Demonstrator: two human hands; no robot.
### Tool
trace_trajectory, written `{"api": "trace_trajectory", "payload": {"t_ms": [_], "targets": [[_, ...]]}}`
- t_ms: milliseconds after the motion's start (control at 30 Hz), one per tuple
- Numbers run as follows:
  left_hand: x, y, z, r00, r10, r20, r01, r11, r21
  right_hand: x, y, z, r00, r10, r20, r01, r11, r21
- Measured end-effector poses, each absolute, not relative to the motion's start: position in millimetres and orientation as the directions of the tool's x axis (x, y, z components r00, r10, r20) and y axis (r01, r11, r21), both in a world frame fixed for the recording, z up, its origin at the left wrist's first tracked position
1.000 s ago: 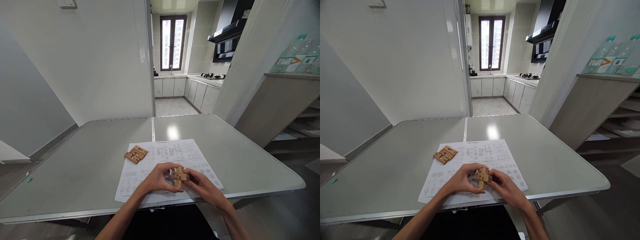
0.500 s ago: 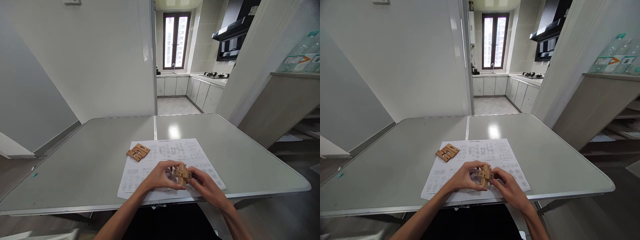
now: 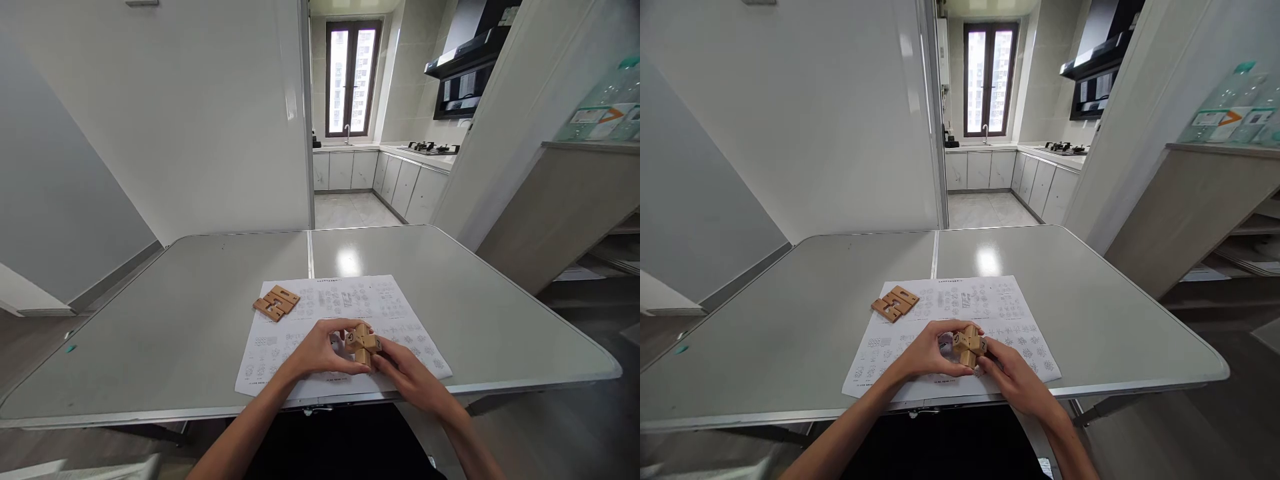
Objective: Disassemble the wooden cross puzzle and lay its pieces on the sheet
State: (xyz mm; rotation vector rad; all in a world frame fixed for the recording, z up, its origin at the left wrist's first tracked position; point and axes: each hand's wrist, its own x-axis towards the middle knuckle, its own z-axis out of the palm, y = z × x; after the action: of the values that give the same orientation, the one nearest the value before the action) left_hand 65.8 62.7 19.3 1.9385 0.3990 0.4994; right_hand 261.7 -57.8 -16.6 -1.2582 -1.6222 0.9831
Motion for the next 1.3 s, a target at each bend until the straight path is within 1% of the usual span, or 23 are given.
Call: {"api": "trace_trajectory", "payload": {"t_ms": [267,400,600,733,867,1033,1167,1300], "targets": [[67,62,21,0.870,0.471,0.147,0.037,-0.360,0.932,264,-58,-14,-0.188,0.977,0.104,0.311,0.160,-0.937],[67,61,24,0.880,0.445,0.166,-0.004,-0.343,0.939,267,-58,-15,-0.206,0.976,0.074,0.311,0.137,-0.940],[67,63,23,0.896,0.409,0.171,-0.026,-0.335,0.942,267,-60,-12,-0.226,0.974,0.006,0.246,0.063,-0.967],[67,65,22,0.901,0.411,0.138,0.004,-0.325,0.946,267,-59,-11,-0.198,0.979,0.041,0.219,0.085,-0.972],[66,66,19,0.906,0.409,0.108,0.019,-0.295,0.955,268,-60,-13,-0.186,0.981,0.062,0.244,0.107,-0.964],[66,68,15,0.874,0.472,0.116,0.035,-0.298,0.954,268,-61,-14,-0.079,0.994,0.071,0.204,0.086,-0.975],[66,69,14,0.844,0.525,0.110,0.039,-0.265,0.963,267,-57,-19,-0.041,0.995,0.088,0.174,0.094,-0.980],[67,68,13,0.844,0.524,0.112,0.037,-0.266,0.963,264,-55,-22,-0.018,0.993,0.121,0.221,0.121,-0.968]]}}
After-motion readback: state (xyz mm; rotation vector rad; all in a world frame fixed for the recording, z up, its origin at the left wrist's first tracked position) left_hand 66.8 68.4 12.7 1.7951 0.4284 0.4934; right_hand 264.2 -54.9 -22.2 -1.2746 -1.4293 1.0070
